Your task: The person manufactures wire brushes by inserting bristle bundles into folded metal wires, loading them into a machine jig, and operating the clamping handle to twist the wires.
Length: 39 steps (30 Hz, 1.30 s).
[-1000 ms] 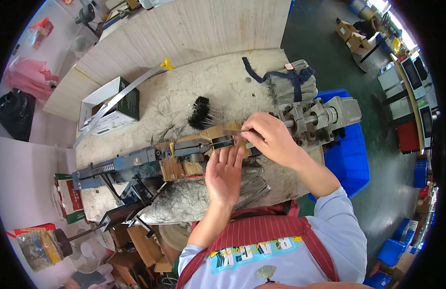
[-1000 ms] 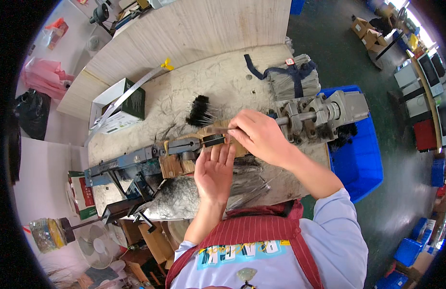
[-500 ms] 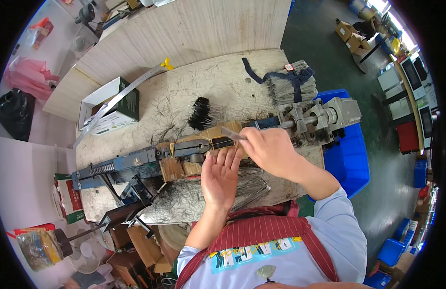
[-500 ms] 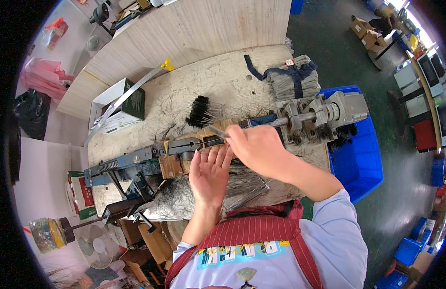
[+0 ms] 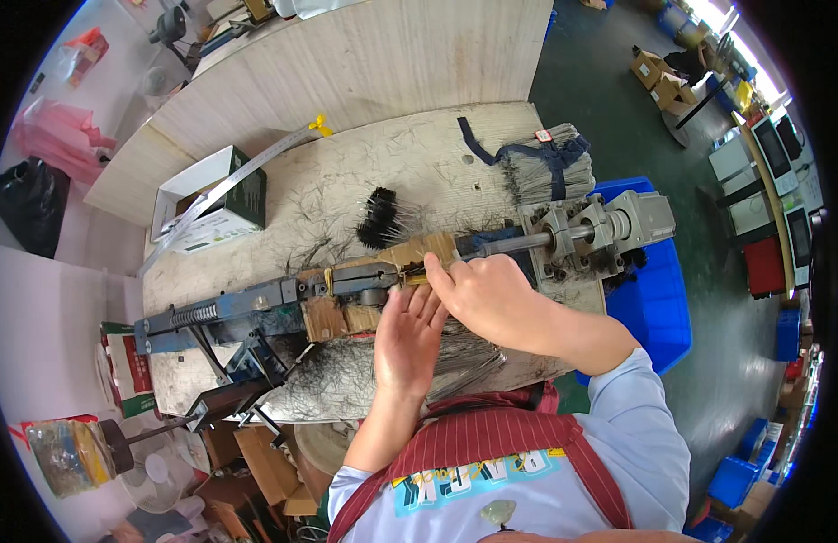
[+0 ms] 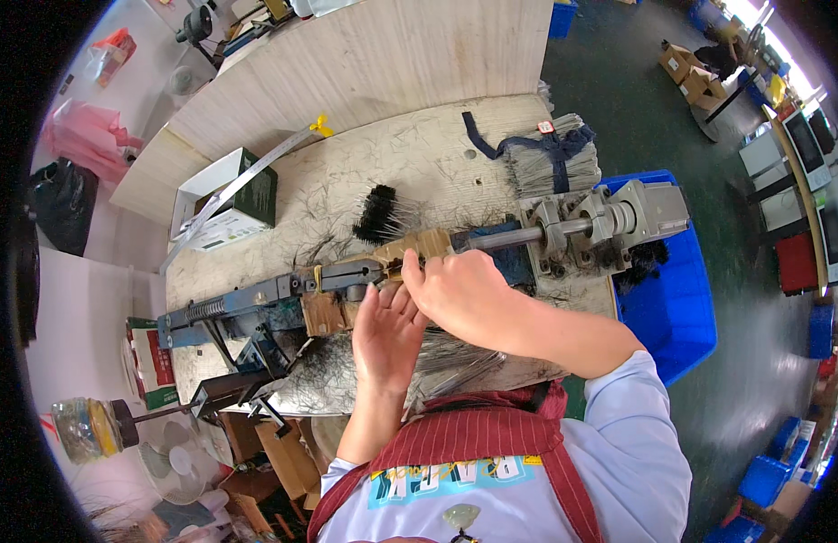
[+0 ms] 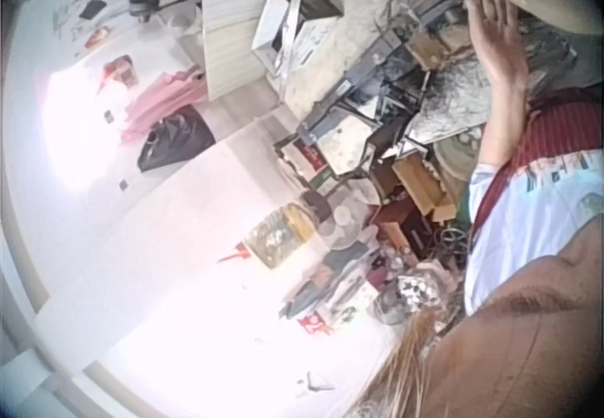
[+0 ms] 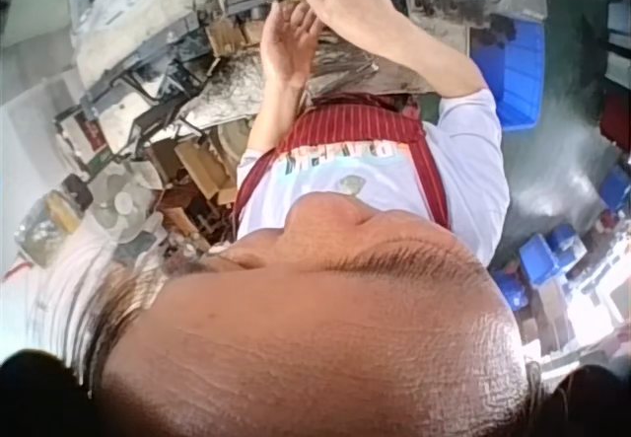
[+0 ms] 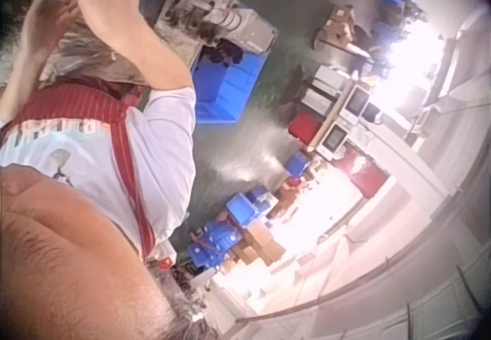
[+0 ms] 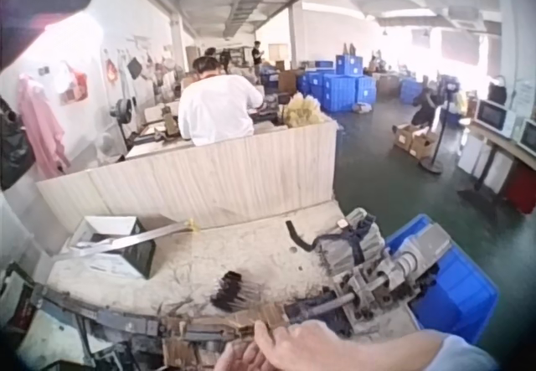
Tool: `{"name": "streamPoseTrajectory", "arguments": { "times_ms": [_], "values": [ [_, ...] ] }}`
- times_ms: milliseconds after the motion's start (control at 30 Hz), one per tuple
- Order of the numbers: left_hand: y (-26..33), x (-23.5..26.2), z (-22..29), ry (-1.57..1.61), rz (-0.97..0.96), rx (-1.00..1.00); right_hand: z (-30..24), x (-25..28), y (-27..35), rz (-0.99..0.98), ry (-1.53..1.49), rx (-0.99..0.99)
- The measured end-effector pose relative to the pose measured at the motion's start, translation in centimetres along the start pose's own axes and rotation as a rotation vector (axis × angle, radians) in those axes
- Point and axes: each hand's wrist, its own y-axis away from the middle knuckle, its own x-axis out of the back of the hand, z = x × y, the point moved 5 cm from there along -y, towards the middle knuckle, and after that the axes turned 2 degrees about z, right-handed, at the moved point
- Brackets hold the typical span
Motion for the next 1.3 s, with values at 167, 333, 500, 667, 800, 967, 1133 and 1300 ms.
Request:
{"name": "streamPoseTrajectory", "arguments": {
  "times_ms": [167, 333, 500, 667, 800, 967, 1133, 1300],
  "values": [
    [0.0, -0.3, -1.5, -0.196, 0.032, -0.064, 1.7, 0.7, 0.7, 0.172, -0.062, 0.025],
    [0.4, 1.9, -4.6, -0.308, 0.138, 0.021, 2.4, 0.2, 3.2, 0.186, -0.399, -0.148],
    [6.8, 6.6, -0.5, -0.681, 0.056, 0.09, 1.8, -4.8, 7.0, -0.215, -1.05, -0.35],
    [18.7, 22.2, 9.2, -0.866, 1.092, -0.32, -0.2, -7.5, 7.5, -0.137, -1.016, -0.241],
    [26.2, 27.1, 16.3, -1.008, 1.477, -0.942, -1.7, -8.2, 6.3, -0.129, -1.018, -0.262],
    [24.7, 25.4, 14.4, -1.019, 1.439, -0.986, -4.2, -10.3, 3.6, -0.3, -1.017, -0.356],
    [20.7, 20.5, 9.9, -0.796, 1.201, -0.795, -4.8, -10.3, 5.2, -0.029, -1.053, -0.507],
    [15.0, 12.3, 6.3, -1.036, 0.628, -0.654, -5.0, -0.8, 5.6, 0.116, -1.092, -0.212]
  ]
}}
